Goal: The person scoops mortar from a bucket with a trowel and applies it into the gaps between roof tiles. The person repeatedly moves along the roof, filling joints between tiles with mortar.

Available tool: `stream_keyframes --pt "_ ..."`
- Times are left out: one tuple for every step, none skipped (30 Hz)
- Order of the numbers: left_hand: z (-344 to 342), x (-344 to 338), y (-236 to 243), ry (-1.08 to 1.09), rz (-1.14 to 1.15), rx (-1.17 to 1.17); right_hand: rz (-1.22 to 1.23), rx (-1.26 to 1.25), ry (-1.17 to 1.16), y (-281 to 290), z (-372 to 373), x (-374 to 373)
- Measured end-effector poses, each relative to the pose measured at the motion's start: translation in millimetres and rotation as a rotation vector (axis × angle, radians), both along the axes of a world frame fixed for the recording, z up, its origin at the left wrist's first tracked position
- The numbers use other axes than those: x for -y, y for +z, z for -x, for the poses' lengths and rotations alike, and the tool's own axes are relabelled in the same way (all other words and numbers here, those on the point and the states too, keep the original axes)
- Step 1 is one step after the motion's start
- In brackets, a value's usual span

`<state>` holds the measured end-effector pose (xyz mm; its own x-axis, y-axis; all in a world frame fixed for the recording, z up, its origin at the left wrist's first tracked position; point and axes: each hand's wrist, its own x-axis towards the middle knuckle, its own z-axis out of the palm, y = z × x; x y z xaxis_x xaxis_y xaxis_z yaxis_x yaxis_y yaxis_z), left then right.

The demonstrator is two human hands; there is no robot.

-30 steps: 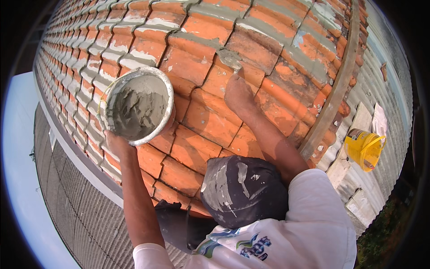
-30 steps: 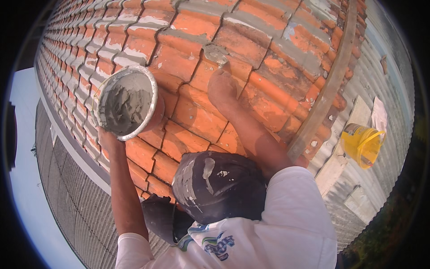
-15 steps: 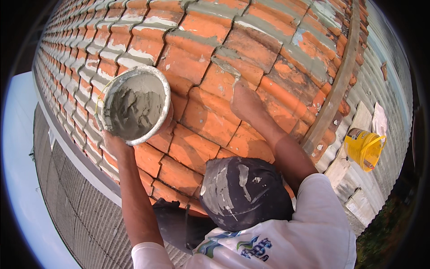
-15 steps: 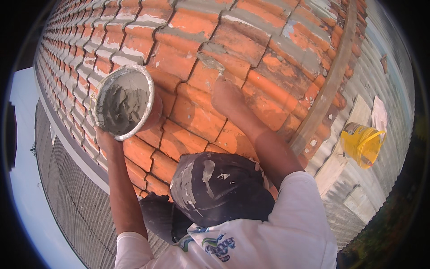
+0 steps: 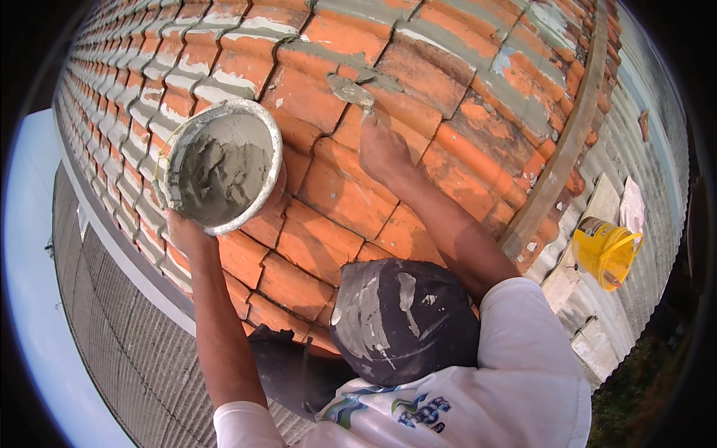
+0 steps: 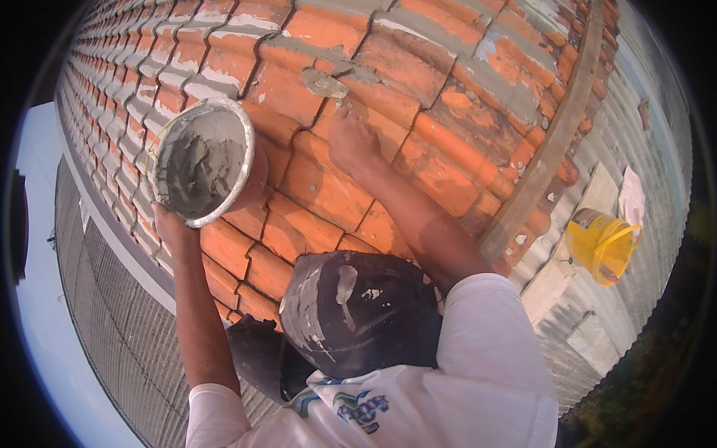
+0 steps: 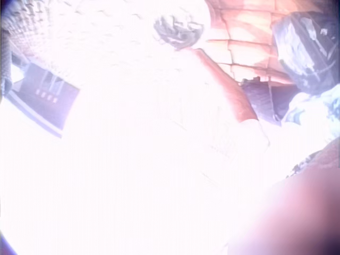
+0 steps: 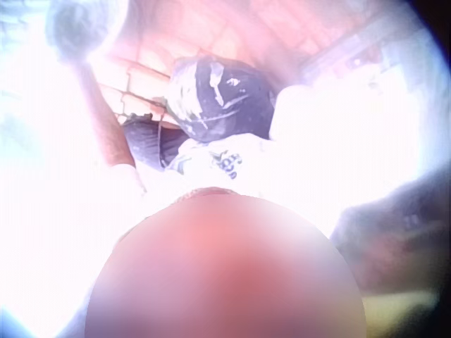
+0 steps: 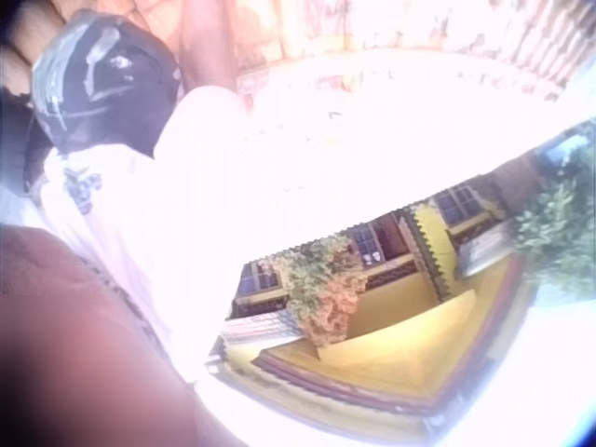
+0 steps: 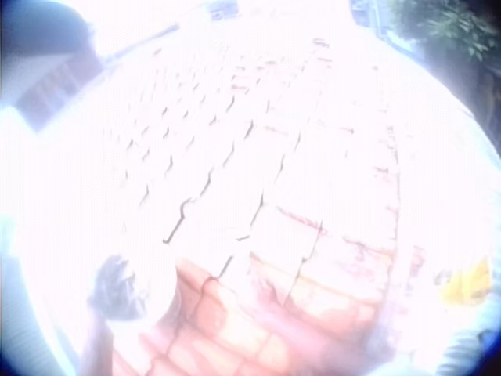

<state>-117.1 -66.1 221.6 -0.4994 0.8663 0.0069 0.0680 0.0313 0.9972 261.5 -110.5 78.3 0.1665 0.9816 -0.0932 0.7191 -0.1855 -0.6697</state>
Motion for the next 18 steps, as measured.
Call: stream_keyframes --pt "-1.2 0.3 0.5 0.01 0.001 -0.002 0.01 -0.01 0.052 3.6 -4.2 4.7" --pt "-2.3 -0.8 1.3 0.006 -0.011 -0.006 0.053 -0.002 -0.002 6.0 -10.8 9.0" --pt "-3.4 -2.6 2.1 -0.003 -0.024 -0.007 0.106 0.003 -0.028 7.2 -17.0 12.2" --pt "-4.5 -0.6 1.7 -0.008 -0.029 -0.009 0.161 0.026 -0.059 7.7 -20.2 14.5" --pt "-5.7 -0.4 2.0 0.013 -0.021 -0.025 0.138 0.031 -0.033 8.1 -23.5 15.8" --pt "-6.9 0.1 2.3 0.011 -0.029 -0.013 0.112 0.05 -0.016 8.8 -26.1 16.9" --pt "-8.3 0.0 2.3 0.025 -0.023 0.002 0.127 0.07 -0.015 10.1 -28.4 17.8" --pt "-9.6 0.2 2.5 0.016 -0.023 0.013 0.099 0.072 0.013 11.9 -31.1 19.3" --pt "-10.4 0.4 3.2 0.044 -0.011 -0.004 0.111 0.075 0.03 14.6 -34.2 20.7" --pt "-10.6 1.7 4.3 0.05 -0.001 -0.026 0.151 0.061 0.061 17.9 -37.6 24.5" --pt "-11.4 1.0 5.1 0.046 -0.002 -0.04 0.172 0.048 0.068 20.9 -44.6 28.4" --pt "-11.8 1.3 5.7 0.037 0.001 -0.05 0.21 0.023 0.088 23.2 -54.4 32.0" --pt "-12.3 1.1 6.0 0.026 -0.003 -0.054 0.226 0.005 0.11 24.1 -64.3 35.1" --pt "-12.7 0.9 6.2 0.028 0.002 -0.054 0.22 0.019 0.08 22.5 -73.0 34.0" --pt "-13.1 0.7 5.9 0.04 -0.002 -0.036 0.197 0.036 0.053 18.4 -81.3 27.5" --pt "-13.4 0.6 5.9 0.046 -0.006 -0.034 0.17 0.053 0.023 12.5 -89.7 20.0" --pt "-13.8 0.1 5.8 0.057 -0.004 -0.021 0.143 0.023 0.031 5.5 -97.7 12.2" --pt "-14.2 -0.1 5.7 0.057 -0.011 -0.004 0.114 -0.009 0.038 -2.3 -104.3 2.8"
